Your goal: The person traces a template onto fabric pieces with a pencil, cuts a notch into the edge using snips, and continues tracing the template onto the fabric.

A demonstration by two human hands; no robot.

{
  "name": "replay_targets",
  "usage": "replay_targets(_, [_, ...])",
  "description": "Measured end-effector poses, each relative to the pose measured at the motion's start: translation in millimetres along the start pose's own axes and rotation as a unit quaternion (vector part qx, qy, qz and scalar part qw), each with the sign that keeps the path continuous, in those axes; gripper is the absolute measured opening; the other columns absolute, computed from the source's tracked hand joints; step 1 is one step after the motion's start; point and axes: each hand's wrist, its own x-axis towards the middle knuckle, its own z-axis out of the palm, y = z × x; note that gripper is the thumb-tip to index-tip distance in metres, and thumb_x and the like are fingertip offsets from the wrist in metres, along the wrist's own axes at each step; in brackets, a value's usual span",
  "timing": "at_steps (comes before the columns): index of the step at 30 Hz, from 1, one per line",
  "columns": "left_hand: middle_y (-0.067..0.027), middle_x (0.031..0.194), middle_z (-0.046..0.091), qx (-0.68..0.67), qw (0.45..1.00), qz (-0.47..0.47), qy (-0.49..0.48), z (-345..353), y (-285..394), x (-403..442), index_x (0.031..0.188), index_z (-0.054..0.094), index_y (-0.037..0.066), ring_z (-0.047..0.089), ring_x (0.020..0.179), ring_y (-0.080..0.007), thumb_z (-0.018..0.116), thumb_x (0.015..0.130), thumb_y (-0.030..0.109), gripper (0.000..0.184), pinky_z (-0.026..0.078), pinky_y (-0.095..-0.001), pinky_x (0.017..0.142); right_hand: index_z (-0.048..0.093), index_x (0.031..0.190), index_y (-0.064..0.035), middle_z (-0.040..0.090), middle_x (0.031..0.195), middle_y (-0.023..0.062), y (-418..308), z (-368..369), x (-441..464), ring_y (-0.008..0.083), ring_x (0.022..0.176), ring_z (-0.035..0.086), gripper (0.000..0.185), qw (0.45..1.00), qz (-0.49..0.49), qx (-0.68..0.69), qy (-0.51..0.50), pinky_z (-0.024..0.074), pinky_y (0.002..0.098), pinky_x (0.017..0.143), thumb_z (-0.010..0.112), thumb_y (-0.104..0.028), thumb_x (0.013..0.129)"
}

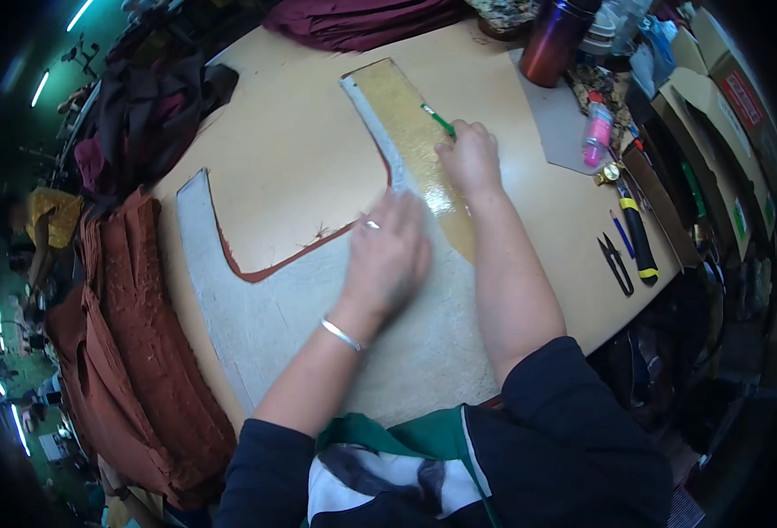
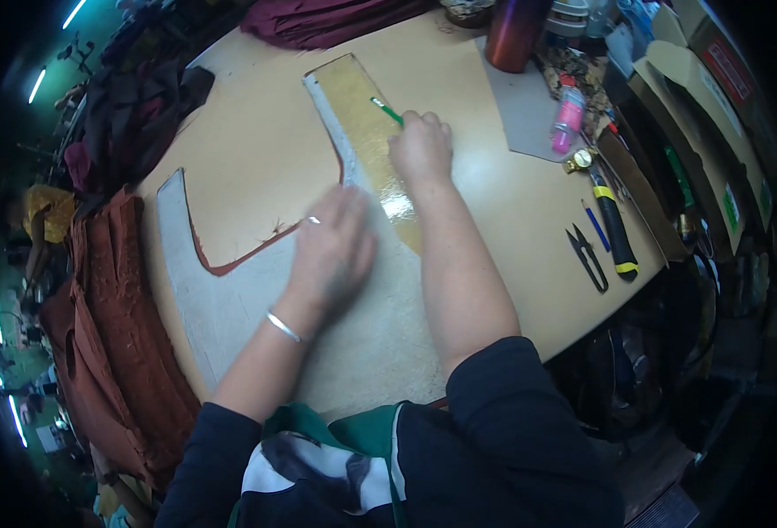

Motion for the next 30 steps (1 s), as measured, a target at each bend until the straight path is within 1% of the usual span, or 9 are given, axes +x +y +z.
replay_targets(2, [-0.0169,0.130,0.038,-0.022,0.993,-0.010,-0.119,2.9,15.2,-24.4,0.121,0.044,0.001,0.033,0.123,-0.0327,0.055,0.079,0.027,0.051,0.030,-0.0506,0.097,0.059,0.094,-0.0009,0.055,0.093,0.0187,0.7,1.9,-0.5,0.0355,0.088,0.051,0.028,1.000,-0.021,0.006,0.022,0.0419,0.0399,0.080,0.064,-0.014,0.070])
replay_targets(4, [-0.0119,0.137,0.030,-0.011,0.992,-0.002,-0.129,8.8,18.9,-36.8,0.128,0.038,0.005,0.023,0.129,-0.0303,0.049,0.083,0.036,0.056,0.025,-0.0558,0.098,0.059,0.095,-0.0002,0.055,0.093,0.0195,0.8,1.7,-1.3,0.0362,0.087,0.050,0.028,0.996,-0.057,0.028,0.069,0.0414,0.0407,0.080,0.063,-0.013,0.070])
replay_targets(5, [-0.0106,0.138,0.028,-0.017,0.991,-0.001,-0.135,8.7,16.7,-37.7,0.130,0.036,0.007,0.021,0.130,-0.0298,0.048,0.083,0.038,0.057,0.023,-0.0565,0.098,0.060,0.094,-0.0013,0.057,0.081,0.0121,5.4,7.6,2.3,0.0236,0.078,0.054,0.025,0.988,-0.106,0.037,0.106,0.0443,0.0336,0.070,0.063,-0.015,0.074])
replay_targets(6, [-0.0093,0.139,0.027,-0.025,0.990,0.002,-0.142,7.9,14.6,-37.0,0.131,0.034,0.008,0.018,0.131,-0.0293,0.047,0.084,0.039,0.058,0.022,-0.0572,0.099,0.061,0.094,-0.0018,0.056,0.081,0.0095,-7.2,2.4,0.3,0.0193,0.078,0.053,0.022,0.979,-0.046,0.195,0.031,0.0437,0.0311,0.068,0.061,-0.017,0.077])
replay_targets(8, [-0.0075,0.140,0.025,-0.040,0.988,0.001,-0.151,8.7,12.3,-37.5,0.133,0.032,0.011,0.016,0.132,-0.0292,0.046,0.084,0.042,0.059,0.020,-0.0593,0.098,0.061,0.092,-0.0028,0.056,0.080,0.0043,-33.7,-8.6,-10.8,0.0107,0.078,0.051,0.020,0.864,0.094,0.480,-0.119,0.0425,0.0262,0.065,0.057,-0.021,0.083])
replay_targets(11, [-0.0068,0.139,0.026,-0.061,0.986,-0.013,-0.154,7.5,7.9,-36.2,0.133,0.033,0.018,0.015,0.132,-0.0304,0.046,0.082,0.047,0.060,0.018,-0.0636,0.097,0.061,0.091,-0.0048,0.054,0.078,-0.0006,-58.5,-2.2,-29.2,0.0035,0.073,0.048,0.024,0.866,0.067,0.438,-0.234,0.0403,0.0202,0.060,0.049,-0.026,0.090])
replay_targets(14, [-0.0076,0.139,0.026,-0.086,0.984,-0.036,-0.154,3.0,0.5,-37.2,0.131,0.035,0.023,0.015,0.131,-0.0317,0.047,0.080,0.051,0.059,0.016,-0.0668,0.095,0.060,0.089,-0.0044,0.056,0.075,0.0006,-66.7,5.1,-38.1,0.0057,0.066,0.049,0.026,0.852,0.067,0.406,-0.323,0.0417,0.0199,0.059,0.049,-0.028,0.090])
replay_targets(27, [-0.0083,0.140,0.023,-0.108,0.983,-0.046,-0.144,6.7,-0.7,-39.4,0.130,0.038,0.025,0.013,0.132,-0.0315,0.048,0.079,0.053,0.059,0.014,-0.0668,0.095,0.051,0.087,-0.0036,0.056,0.075,0.0027,-74.7,0.3,-45.3,0.0094,0.075,0.054,0.010,0.911,-0.124,0.200,-0.339,0.0444,0.0248,0.066,0.056,-0.013,0.085])
replay_targets(30, [-0.0065,0.141,0.023,-0.103,0.983,-0.043,-0.143,7.1,-0.1,-38.8,0.130,0.038,0.026,0.012,0.132,-0.0303,0.049,0.079,0.052,0.059,0.015,-0.0663,0.095,0.051,0.086,-0.0035,0.055,0.075,0.0031,-63.7,-9.2,-32.1,0.0098,0.074,0.053,0.010,0.922,-0.097,0.186,-0.325,0.0443,0.0251,0.066,0.055,-0.012,0.084])
